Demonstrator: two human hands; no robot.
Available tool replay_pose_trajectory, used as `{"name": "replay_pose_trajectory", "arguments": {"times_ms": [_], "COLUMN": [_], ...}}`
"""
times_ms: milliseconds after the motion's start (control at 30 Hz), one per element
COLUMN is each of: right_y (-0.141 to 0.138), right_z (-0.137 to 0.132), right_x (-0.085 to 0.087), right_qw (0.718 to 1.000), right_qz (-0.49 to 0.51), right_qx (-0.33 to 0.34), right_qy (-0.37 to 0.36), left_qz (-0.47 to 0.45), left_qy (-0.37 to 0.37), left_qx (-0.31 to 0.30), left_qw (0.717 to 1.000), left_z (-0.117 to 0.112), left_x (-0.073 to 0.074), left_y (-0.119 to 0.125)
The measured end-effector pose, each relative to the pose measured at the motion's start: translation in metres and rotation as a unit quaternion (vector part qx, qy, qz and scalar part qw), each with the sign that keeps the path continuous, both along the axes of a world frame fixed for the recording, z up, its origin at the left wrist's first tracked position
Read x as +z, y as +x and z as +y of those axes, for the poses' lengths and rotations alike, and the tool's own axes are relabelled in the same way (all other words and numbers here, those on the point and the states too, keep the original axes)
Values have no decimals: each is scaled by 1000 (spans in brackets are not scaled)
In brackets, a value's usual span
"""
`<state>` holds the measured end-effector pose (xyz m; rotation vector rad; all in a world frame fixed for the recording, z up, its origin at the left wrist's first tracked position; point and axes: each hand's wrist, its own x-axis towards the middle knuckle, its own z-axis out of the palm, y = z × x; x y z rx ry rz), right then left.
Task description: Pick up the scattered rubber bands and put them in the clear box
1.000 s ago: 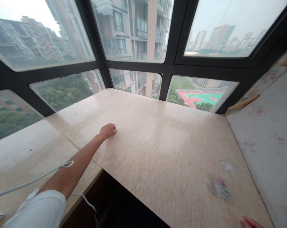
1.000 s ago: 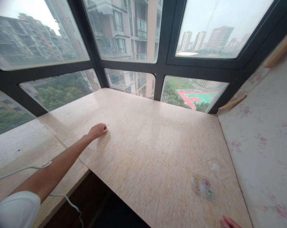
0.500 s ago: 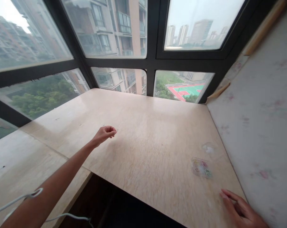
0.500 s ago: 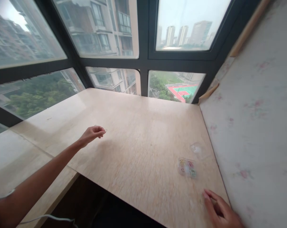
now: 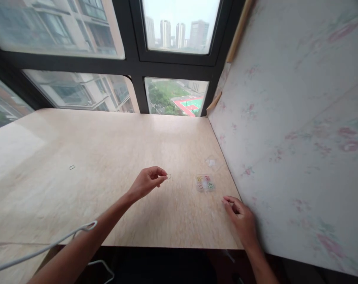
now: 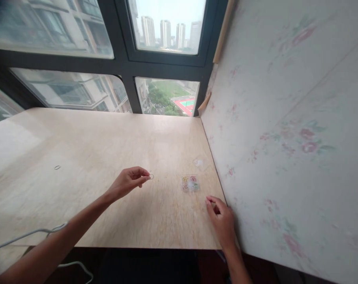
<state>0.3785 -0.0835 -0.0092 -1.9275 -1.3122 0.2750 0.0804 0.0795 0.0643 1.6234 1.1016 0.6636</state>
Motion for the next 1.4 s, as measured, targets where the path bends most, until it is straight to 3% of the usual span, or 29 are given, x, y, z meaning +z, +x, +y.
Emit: {"name": "replay_pose_trajectory", "arguments": {"times_ms": [100,267,400,500,667,833,967,1067,1133,1267,1400], "right_y": [-1,-2,-1,-1,0,-4,-36,-79,-114,-204,-309], "right_z": [0,2,1,1,1,-3,-2,20,49,133,216], "right_x": [1,4,1,0,3,3,2,14,31,66,71], "right_qw": [1000,999,999,999,999,999,990,977,965,926,862], "right_qz": [7,33,47,52,46,40,142,178,154,137,137], "right_qx": [-2,1,-3,-7,-11,-10,7,119,212,350,487], "right_qy": [2,1,3,5,5,-2,-15,-21,-16,24,-27], "left_qz": [12,51,67,74,63,88,128,144,135,97,71], "left_qy": [42,183,234,250,244,223,208,197,195,188,155], "left_qx": [-60,-133,-167,-162,-77,65,163,223,255,297,299], "left_qw": [997,973,955,952,965,969,956,944,937,931,939], "left_z": [-11,-20,-19,-16,-12,-17,-32,-47,-56,-65,-60], "left_x": [-7,-17,-25,-33,-43,-52,-59,-63,-65,-70,-73], "left_y": [47,109,135,137,99,21,-46,-83,-97,-106,-103]}}
